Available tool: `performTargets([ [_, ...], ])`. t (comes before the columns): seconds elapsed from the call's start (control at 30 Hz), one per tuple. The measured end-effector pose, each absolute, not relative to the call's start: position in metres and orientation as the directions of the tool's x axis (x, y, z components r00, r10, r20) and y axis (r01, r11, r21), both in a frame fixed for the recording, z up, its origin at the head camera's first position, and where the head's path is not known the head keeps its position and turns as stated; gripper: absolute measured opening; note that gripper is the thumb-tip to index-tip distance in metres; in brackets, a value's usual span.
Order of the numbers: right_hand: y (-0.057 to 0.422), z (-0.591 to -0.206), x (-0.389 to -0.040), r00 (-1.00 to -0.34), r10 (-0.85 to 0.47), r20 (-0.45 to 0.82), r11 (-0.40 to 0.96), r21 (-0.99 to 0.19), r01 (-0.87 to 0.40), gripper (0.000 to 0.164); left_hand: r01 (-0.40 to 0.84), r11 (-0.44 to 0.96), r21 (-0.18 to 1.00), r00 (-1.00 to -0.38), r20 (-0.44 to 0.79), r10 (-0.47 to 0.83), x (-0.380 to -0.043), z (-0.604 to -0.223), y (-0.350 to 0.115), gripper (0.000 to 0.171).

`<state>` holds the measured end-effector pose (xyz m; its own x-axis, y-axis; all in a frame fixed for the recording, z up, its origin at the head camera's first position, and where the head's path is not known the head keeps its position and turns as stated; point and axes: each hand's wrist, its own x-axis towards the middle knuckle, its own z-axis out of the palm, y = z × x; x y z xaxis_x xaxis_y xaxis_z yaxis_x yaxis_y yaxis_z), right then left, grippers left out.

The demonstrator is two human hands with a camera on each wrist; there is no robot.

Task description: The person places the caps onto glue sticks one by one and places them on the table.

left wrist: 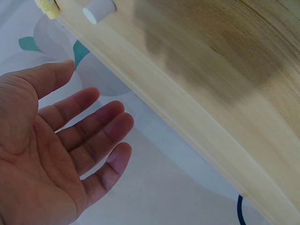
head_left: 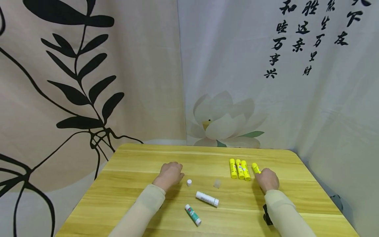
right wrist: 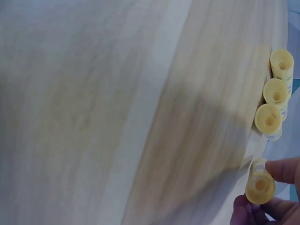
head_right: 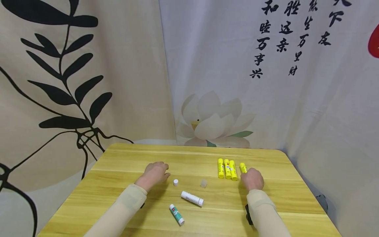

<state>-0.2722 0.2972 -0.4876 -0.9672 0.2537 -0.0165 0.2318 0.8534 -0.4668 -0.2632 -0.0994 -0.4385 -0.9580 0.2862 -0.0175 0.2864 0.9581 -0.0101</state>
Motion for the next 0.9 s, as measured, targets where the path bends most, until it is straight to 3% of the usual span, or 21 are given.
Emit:
performTargets([
  [0.2,0.2959,-0.4903,-0.2767,-0.966,0.258,-0.029,0.851,-0.467,0.242,0.026,0.291,0.957,-0.001,-0.957,-0.009,0.291,-0.2635,-0.4396,-0.1005,0.023],
  [0.63,0.2922,-0.4913,-0.2799,-0.977,0.207,-0.057,0.848,-0.488,0.208,0.037,0.290,0.957,-0.002,-0.957,-0.033,0.290,-0.2646,-0.4420,-0.0983,0.025],
  [0.9,0.2917,-0.4897,-0.2783,-0.980,0.190,-0.066,0.850,-0.489,0.197,0.035,0.289,0.957,0.000,-0.957,-0.029,0.289,-0.2648,-0.4437,-0.0986,0.025],
])
